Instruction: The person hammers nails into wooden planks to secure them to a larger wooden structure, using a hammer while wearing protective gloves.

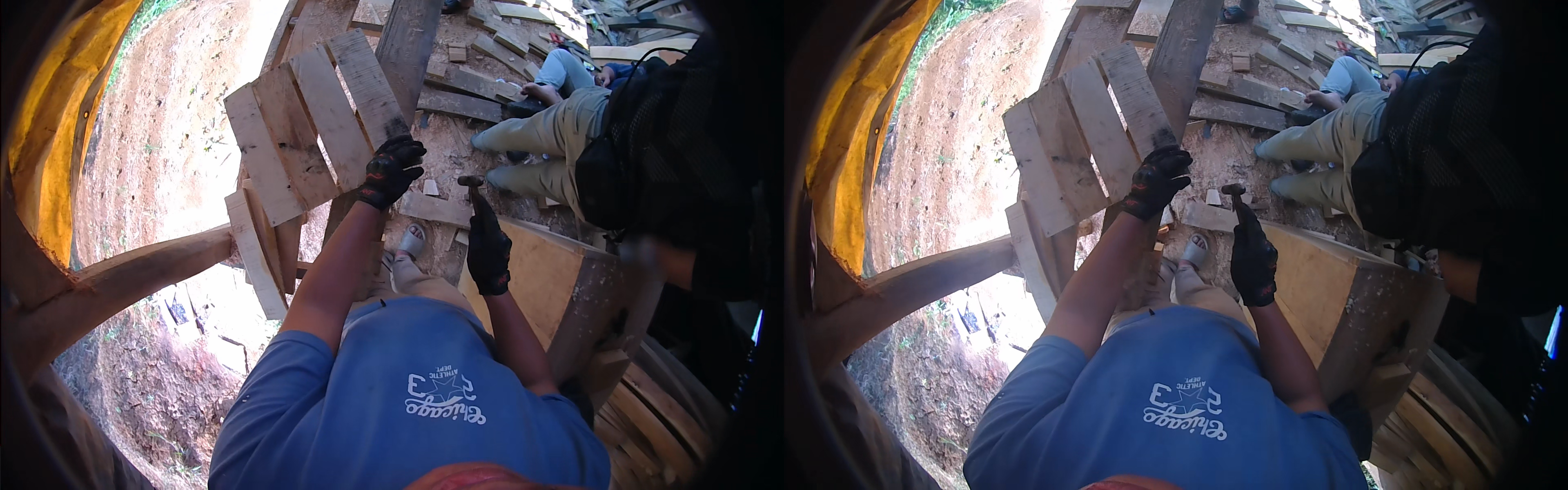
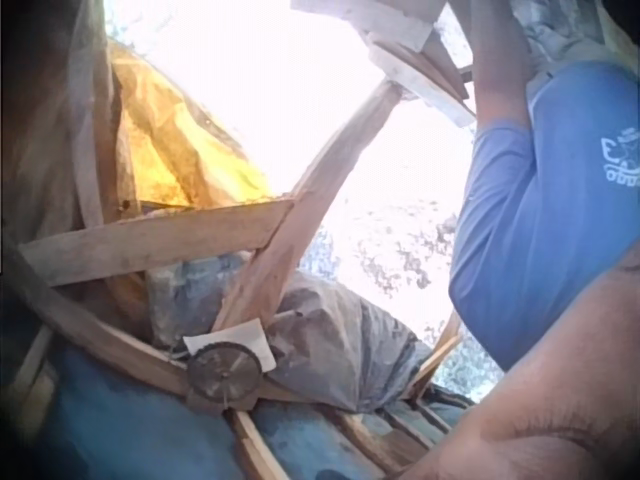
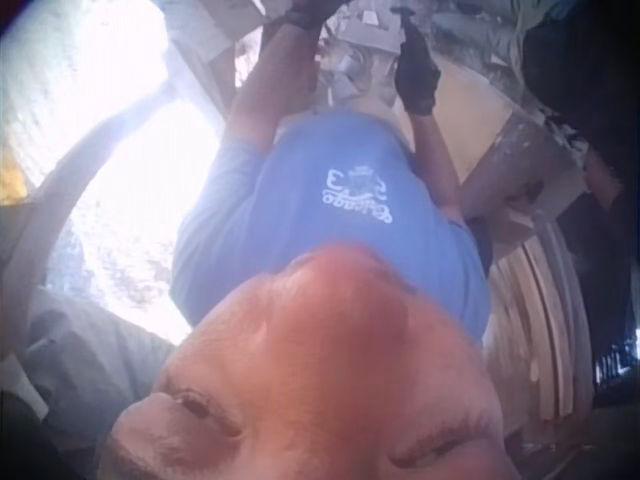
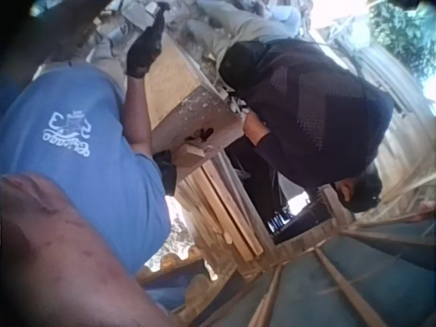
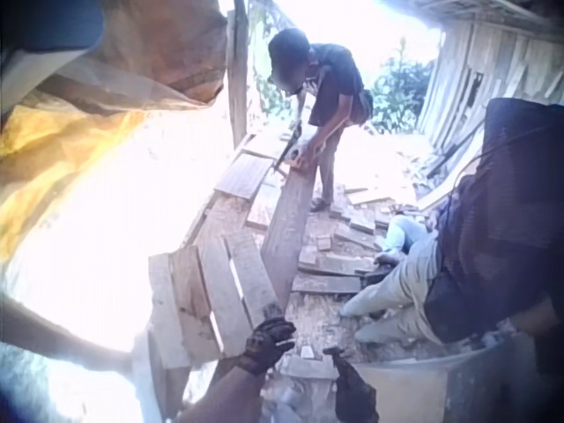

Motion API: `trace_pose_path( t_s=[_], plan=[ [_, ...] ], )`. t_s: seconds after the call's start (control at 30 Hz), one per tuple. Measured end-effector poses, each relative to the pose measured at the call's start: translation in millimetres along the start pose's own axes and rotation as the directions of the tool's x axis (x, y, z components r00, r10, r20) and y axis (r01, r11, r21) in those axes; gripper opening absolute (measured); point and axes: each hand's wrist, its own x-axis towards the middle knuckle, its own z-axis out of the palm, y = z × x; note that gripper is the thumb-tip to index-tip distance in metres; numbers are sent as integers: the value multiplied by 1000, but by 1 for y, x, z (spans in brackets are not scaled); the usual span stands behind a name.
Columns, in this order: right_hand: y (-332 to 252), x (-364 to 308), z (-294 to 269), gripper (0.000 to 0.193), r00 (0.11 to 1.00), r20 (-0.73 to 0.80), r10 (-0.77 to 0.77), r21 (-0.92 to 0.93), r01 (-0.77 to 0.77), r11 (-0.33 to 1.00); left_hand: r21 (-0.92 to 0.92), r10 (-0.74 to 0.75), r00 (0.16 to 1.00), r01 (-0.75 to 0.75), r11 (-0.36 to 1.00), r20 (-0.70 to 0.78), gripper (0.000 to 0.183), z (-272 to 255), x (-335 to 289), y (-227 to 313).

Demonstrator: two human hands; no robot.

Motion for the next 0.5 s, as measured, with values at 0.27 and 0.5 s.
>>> trace_pose_path(
  t_s=[0.27,0.5],
  plan=[
    [4,23,9,50,976,85,-199,-94,206,974,95,-49,998,53,994,-44,30,5,2,5],
    [-21,48,37,53,907,-89,-412,-112,401,909,-109,-143,989,138,984,-37,28,16,3,-15]
  ],
)
